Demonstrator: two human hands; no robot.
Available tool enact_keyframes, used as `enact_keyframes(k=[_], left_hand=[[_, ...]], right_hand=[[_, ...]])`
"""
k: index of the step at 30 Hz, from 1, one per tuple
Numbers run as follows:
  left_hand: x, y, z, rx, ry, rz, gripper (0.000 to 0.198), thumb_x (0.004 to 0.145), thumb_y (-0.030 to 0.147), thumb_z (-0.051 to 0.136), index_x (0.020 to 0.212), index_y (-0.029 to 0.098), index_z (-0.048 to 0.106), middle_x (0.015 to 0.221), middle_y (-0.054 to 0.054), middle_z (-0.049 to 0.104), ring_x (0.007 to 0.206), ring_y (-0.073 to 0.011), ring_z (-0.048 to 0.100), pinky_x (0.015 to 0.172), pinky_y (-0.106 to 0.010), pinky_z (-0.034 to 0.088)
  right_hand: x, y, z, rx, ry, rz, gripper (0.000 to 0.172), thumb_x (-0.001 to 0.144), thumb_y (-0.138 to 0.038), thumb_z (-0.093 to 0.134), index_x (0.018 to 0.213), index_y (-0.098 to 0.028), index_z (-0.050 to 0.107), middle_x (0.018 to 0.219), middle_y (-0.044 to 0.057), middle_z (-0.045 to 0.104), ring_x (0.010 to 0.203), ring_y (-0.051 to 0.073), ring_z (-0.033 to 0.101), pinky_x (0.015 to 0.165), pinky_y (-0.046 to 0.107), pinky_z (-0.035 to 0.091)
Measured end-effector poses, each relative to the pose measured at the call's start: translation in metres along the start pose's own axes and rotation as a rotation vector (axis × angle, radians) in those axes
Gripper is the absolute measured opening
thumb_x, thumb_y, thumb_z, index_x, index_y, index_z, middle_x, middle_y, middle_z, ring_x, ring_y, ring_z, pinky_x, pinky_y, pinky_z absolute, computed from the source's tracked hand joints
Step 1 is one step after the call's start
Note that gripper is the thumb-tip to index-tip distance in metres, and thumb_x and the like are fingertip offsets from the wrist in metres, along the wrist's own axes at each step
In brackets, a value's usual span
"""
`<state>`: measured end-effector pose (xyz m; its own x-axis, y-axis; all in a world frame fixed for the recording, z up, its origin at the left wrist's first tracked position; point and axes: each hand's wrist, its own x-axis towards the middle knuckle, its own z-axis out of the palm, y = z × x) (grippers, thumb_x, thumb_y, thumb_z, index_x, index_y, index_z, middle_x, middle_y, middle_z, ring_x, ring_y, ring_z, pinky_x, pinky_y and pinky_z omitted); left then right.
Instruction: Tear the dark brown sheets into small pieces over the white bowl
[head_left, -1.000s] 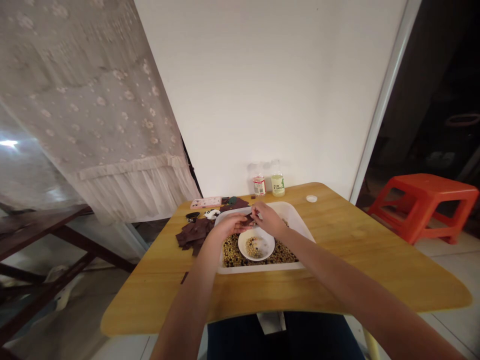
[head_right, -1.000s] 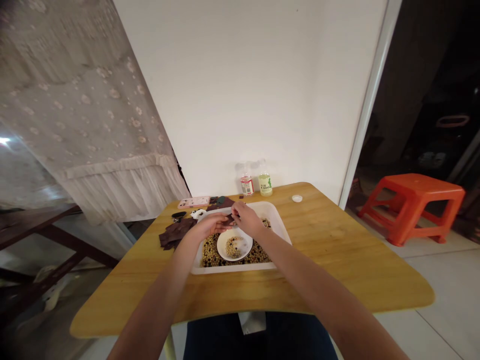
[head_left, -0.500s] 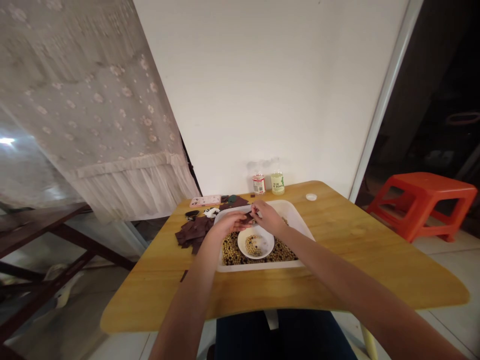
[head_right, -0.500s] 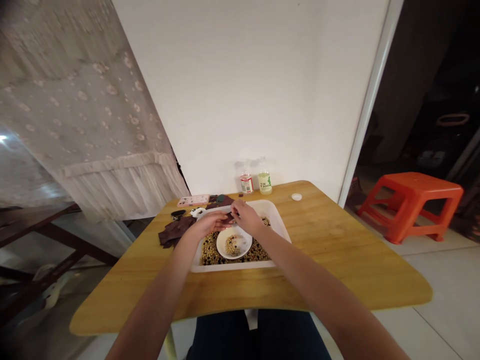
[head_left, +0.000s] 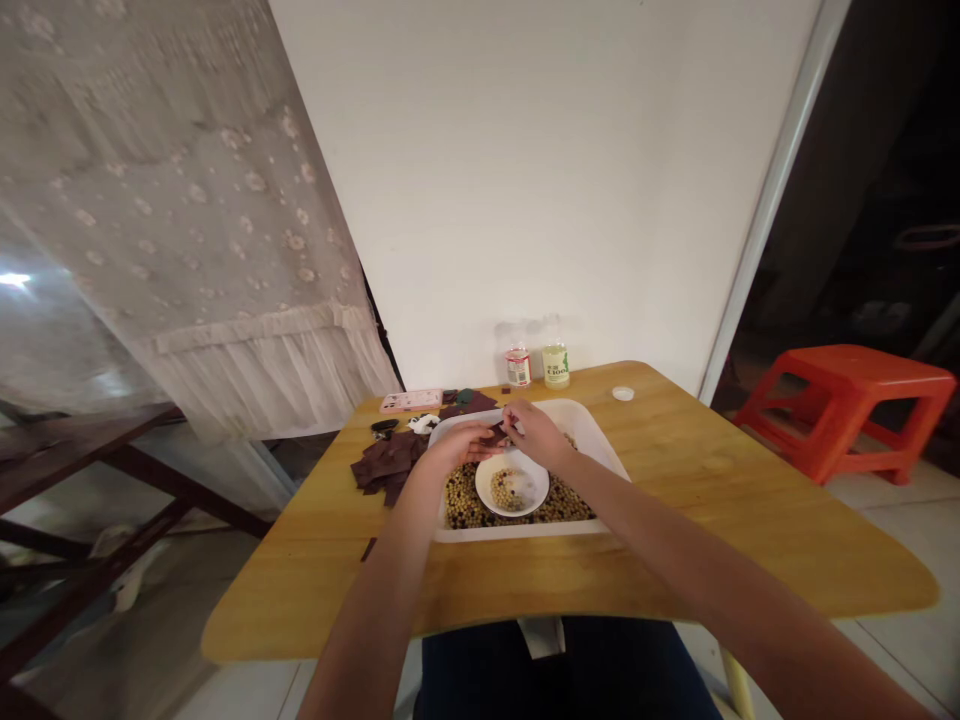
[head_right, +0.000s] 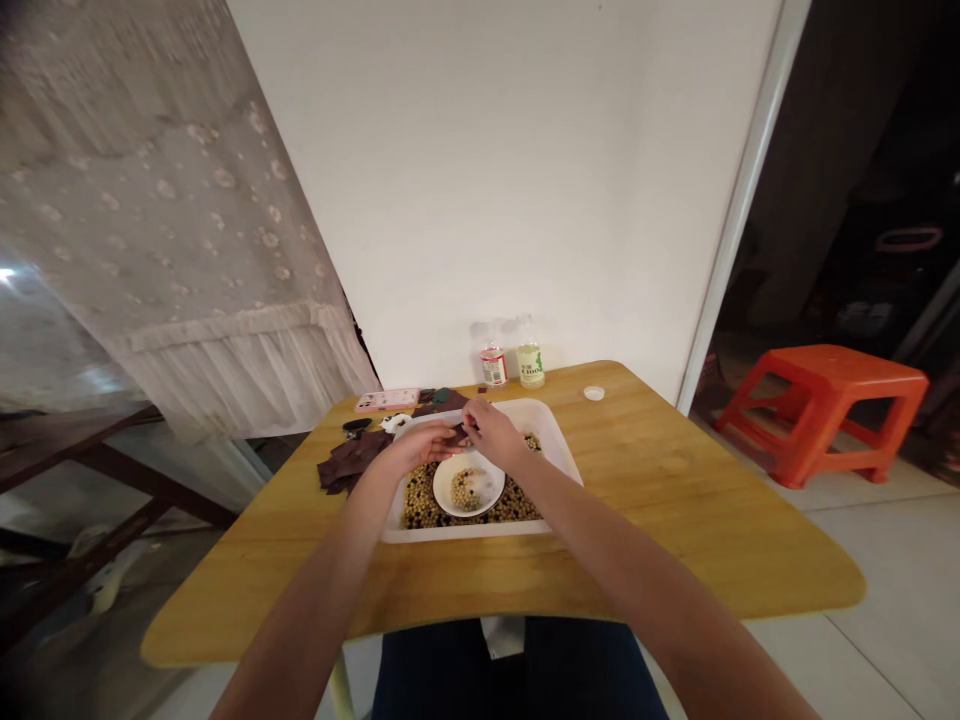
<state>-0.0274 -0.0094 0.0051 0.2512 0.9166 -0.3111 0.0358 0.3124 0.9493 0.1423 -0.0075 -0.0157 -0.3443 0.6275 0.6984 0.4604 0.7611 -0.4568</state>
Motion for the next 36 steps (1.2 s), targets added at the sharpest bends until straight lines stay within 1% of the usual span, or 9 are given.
enact_keyframes(k=[5,9,12,16,19,24,31,36], left_hand=[[-0.0016,0.0011,0.0008,-0.009,-0.019,0.007,0.031,0.057,0.025,0.073,0.083,0.013,0.061,0.076,-0.008,0.069,0.067,-0.0183,0.066,0.064,-0.025,0.049],[-0.0019,0.0013,0.0006,0.003,-0.012,-0.002,0.031,0.058,0.026,0.074,0.083,0.013,0.061,0.074,-0.007,0.069,0.065,-0.0181,0.066,0.065,-0.026,0.049],[-0.0010,0.0007,-0.0001,0.004,-0.017,-0.001,0.032,0.057,0.026,0.074,0.084,0.013,0.061,0.075,-0.007,0.069,0.064,-0.0175,0.066,0.064,-0.025,0.049],[0.0016,-0.0010,-0.0016,0.002,-0.021,0.011,0.035,0.057,0.027,0.075,0.086,0.013,0.062,0.077,-0.008,0.069,0.068,-0.0189,0.066,0.064,-0.025,0.050],[0.0033,-0.0020,-0.0023,0.000,-0.023,0.008,0.035,0.057,0.028,0.074,0.086,0.013,0.063,0.080,-0.008,0.069,0.069,-0.0188,0.066,0.062,-0.024,0.050],[0.0027,-0.0015,-0.0020,-0.003,-0.012,-0.010,0.035,0.058,0.025,0.073,0.089,0.013,0.062,0.081,-0.009,0.069,0.069,-0.0183,0.066,0.062,-0.024,0.050],[0.0009,-0.0014,-0.0015,-0.002,-0.007,0.007,0.029,0.062,0.023,0.070,0.089,0.013,0.063,0.082,-0.009,0.069,0.069,-0.0188,0.067,0.063,-0.025,0.050],[-0.0003,-0.0004,0.0007,-0.022,0.000,0.009,0.026,0.062,0.021,0.069,0.086,0.013,0.063,0.081,-0.009,0.069,0.068,-0.0189,0.066,0.063,-0.025,0.050]], right_hand=[[-0.0003,0.0006,0.0004,0.002,0.001,0.004,0.010,0.074,-0.010,0.043,0.073,-0.020,0.041,0.077,0.002,0.047,0.070,0.014,0.046,0.065,0.025,0.037],[-0.0003,0.0016,0.0013,0.005,0.002,0.002,0.010,0.074,-0.010,0.043,0.073,-0.020,0.041,0.077,0.002,0.047,0.070,0.014,0.046,0.064,0.024,0.037],[0.0000,0.0024,0.0018,0.008,0.000,0.001,0.011,0.074,-0.009,0.043,0.073,-0.020,0.041,0.076,0.001,0.047,0.070,0.013,0.046,0.064,0.024,0.037],[0.0004,0.0027,0.0018,-0.002,-0.001,-0.001,0.010,0.074,-0.009,0.043,0.073,-0.020,0.041,0.076,0.001,0.047,0.069,0.013,0.046,0.064,0.024,0.037],[0.0004,0.0018,0.0012,-0.001,-0.007,0.003,0.011,0.074,-0.009,0.042,0.073,-0.020,0.040,0.076,0.001,0.046,0.069,0.013,0.045,0.064,0.024,0.037],[0.0005,-0.0005,-0.0004,0.005,-0.010,0.003,0.012,0.072,-0.008,0.042,0.073,-0.020,0.040,0.076,0.001,0.046,0.070,0.014,0.045,0.065,0.025,0.037],[0.0007,-0.0003,-0.0001,0.002,-0.009,0.009,0.011,0.073,-0.009,0.042,0.073,-0.020,0.040,0.076,0.001,0.046,0.070,0.014,0.046,0.065,0.025,0.037],[0.0003,0.0009,0.0005,-0.004,-0.007,0.012,0.011,0.074,-0.009,0.042,0.073,-0.020,0.040,0.076,0.001,0.047,0.071,0.014,0.046,0.065,0.025,0.037]])
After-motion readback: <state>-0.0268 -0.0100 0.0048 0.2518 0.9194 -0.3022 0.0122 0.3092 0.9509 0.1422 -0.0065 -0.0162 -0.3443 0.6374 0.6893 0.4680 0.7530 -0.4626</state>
